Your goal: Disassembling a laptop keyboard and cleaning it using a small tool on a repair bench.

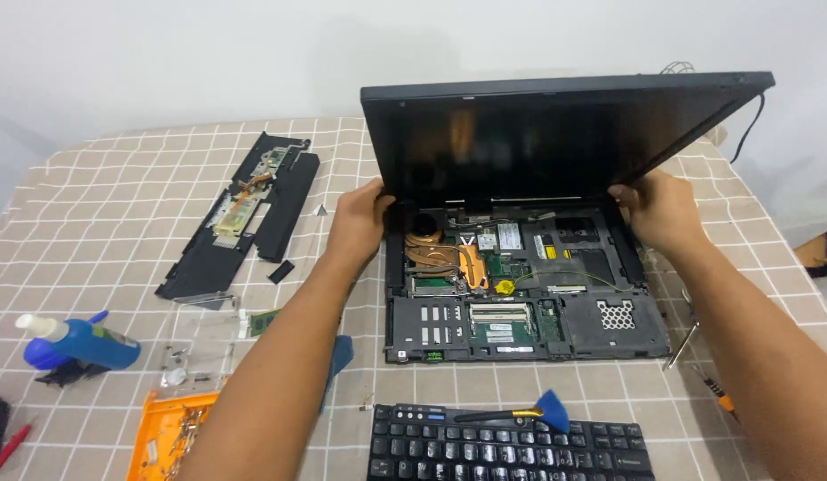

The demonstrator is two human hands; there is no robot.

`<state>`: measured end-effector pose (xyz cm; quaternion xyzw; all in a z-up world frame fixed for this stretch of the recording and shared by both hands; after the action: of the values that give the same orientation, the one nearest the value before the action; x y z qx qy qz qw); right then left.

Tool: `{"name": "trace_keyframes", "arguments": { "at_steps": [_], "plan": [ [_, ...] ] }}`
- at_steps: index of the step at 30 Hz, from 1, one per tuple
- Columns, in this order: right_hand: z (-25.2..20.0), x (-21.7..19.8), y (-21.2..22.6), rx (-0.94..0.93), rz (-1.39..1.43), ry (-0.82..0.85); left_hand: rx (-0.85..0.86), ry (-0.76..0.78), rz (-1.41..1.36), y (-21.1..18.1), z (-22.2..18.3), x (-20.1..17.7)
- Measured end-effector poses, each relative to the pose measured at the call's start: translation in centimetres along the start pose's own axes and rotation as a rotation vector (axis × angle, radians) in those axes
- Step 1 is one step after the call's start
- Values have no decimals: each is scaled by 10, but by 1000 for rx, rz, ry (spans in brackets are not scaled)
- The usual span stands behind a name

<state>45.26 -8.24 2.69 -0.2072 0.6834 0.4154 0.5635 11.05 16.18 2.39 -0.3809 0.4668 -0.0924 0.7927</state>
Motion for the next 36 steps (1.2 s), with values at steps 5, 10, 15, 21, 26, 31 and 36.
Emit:
{"name": "trace_keyframes", "arguments": {
  "at_steps": [5, 10, 15, 21, 26, 31, 36],
  "plan": [
    [4, 11, 1, -75, 68, -148, -93, -38, 29, 2, 3, 4],
    [2, 23, -1, -63, 253, -226, -56, -81, 4, 15, 0, 14],
    [3, 33, -8, -161, 259, -329, -223, 13, -161, -19, -11, 3],
    [-12, 23, 16, -152, 213, -358, -235, -108, -427, -39, 2, 16],
    [-1, 29, 8, -49, 104, -342, -424, -109, -488, -39, 14, 13],
    [-14, 18, 31, -17, 167, -298, -446, -198, -437, -32, 20, 23],
    [-22, 13, 39, 1, 192, -278, -420, -262, -407, -29, 23, 27]
  ]
}}
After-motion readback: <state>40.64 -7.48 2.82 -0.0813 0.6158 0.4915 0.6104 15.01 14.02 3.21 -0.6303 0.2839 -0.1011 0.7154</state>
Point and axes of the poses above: each hand's wrist, its own z-axis towards the middle knuckle, its own x-axis out of the palm, y = z × x, the point moved 2 cm from there along z, towards the middle knuckle, and after that the axes turned 15 degrees about y, right-handed, at the moved point
